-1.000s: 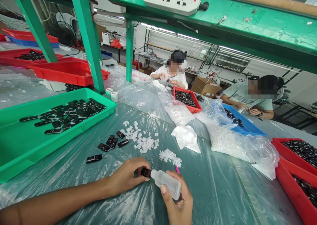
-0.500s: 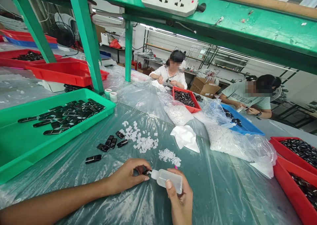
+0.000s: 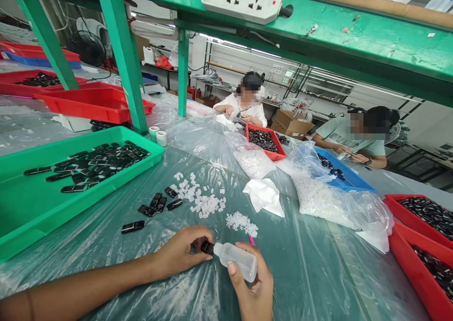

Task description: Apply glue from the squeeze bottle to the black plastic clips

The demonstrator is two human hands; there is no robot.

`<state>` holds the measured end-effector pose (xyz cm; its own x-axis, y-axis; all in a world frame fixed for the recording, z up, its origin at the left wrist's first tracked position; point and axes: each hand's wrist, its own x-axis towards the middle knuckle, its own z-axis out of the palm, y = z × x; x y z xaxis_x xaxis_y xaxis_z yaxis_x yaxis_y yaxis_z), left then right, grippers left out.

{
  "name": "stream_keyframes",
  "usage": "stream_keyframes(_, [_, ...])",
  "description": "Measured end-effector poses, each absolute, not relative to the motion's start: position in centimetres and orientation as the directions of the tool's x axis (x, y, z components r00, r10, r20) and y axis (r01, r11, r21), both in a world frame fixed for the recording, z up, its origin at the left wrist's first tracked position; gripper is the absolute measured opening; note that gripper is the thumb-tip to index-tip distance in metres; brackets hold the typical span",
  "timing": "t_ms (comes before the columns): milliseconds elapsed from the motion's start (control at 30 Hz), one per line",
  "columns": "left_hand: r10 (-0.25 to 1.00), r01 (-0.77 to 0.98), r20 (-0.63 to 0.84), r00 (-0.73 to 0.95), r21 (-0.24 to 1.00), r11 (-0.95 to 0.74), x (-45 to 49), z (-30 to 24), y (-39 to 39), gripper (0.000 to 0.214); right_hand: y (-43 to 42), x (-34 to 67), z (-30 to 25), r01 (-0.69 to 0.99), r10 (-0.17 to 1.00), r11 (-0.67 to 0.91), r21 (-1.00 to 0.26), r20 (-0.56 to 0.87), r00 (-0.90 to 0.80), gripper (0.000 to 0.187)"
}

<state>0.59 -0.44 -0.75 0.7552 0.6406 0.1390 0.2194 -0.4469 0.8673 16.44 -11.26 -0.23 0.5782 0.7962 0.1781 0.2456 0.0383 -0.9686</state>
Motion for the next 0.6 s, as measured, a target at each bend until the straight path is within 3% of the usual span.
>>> stream_keyframes(167, [0.651, 0.244, 0.156, 0.743, 0.842, -0.481, 0.52, -0.47, -0.59, 0.009, -11.32, 16.45, -0.35, 0.359, 0.782, 0.077, -0.930, 0.280, 0.558, 0.029])
stream_keyframes(400, [0.649, 0.267, 0.131, 0.749, 0.837, -0.477, 0.54, -0.58, -0.61, 0.014, -11.37, 16.45, -0.10, 0.260, 0.806, 0.051, -0.964, 0.194, 0.559, 0.031])
stream_keyframes(600, [0.642, 0.260, 0.088, 0.762, 0.866, -0.428, 0.44, -0.76, -0.58, 0.018, -11.34, 16.53, -0.27, 0.254, 0.807, 0.072, -0.964, 0.206, 0.553, 0.032])
